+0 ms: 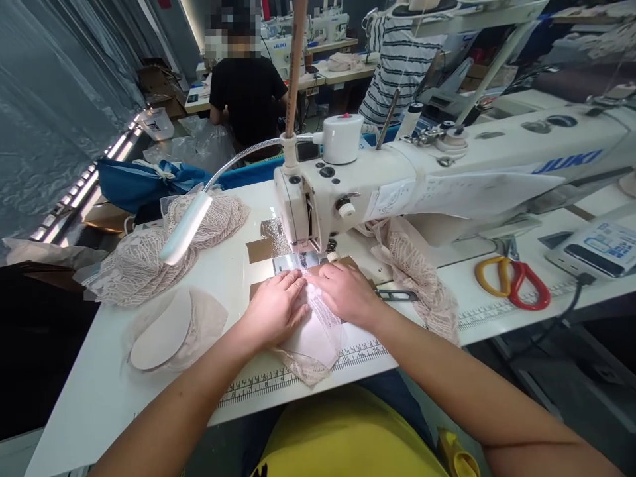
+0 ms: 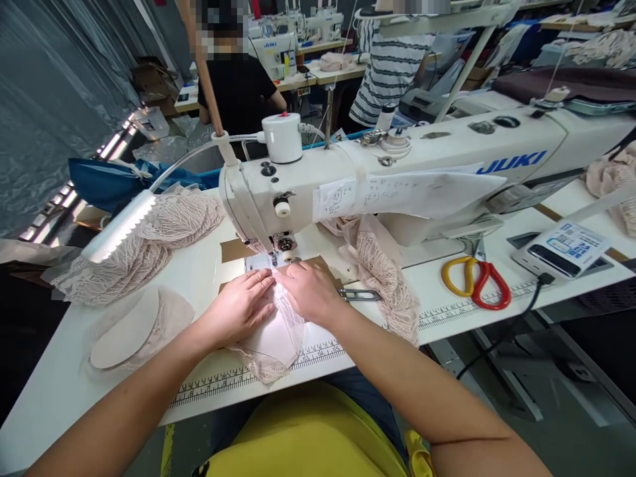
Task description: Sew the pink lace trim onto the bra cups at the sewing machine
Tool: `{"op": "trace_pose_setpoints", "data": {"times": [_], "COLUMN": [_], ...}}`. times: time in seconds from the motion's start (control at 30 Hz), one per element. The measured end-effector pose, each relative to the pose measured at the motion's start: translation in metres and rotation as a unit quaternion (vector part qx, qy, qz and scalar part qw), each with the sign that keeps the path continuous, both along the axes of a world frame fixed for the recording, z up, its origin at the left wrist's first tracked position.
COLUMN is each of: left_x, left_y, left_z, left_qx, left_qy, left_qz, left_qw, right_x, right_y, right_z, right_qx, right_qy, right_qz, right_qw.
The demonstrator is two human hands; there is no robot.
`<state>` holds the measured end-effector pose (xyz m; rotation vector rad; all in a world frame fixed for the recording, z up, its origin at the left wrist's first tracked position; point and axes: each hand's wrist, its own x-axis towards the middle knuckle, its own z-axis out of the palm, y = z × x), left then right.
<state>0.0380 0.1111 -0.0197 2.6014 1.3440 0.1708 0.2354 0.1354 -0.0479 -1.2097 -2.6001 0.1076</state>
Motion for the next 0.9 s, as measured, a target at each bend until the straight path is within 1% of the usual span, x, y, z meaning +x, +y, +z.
{"op": "trace_pose_setpoints", "data": {"times": [0.13,0.3,0.5,0.63,0.73,0.9], "left_x": [-0.005,-0.015,-0.024,-0.029,-0.031,-0.023], "left_y": [0.01,0.025,0.043,0.054,0.05,0.02], "left_z": [-0.002,0.001,0.001,0.0,0.003,0.011], "left_qx": [0.0,0.0,-0.016,-0.03,-0.024,0.008], "left_qy": [0.025,0.013,0.006,-0.005,-0.004,-0.07], "left_qz": [-0.012,-0.056,-0.102,-0.122,-0.119,-0.059], "left_qw": [1.0,0.998,0.995,0.992,0.993,0.996], "right_x": [-0.003,-0.006,-0.009,-0.008,-0.005,-0.002], "right_y": [0.0,0.002,0.004,0.005,0.005,0.005], "right_z": [0.001,0.003,-0.003,-0.003,-0.002,-0.003], "right_qx": [-0.001,-0.008,0.0,-0.005,-0.019,-0.033], "right_qy": [0.002,0.006,0.007,0.018,0.057,0.117], "right_qz": [-0.012,-0.03,-0.04,-0.033,-0.031,-0.052], "right_qw": [1.0,0.999,0.999,0.999,0.998,0.991]}}
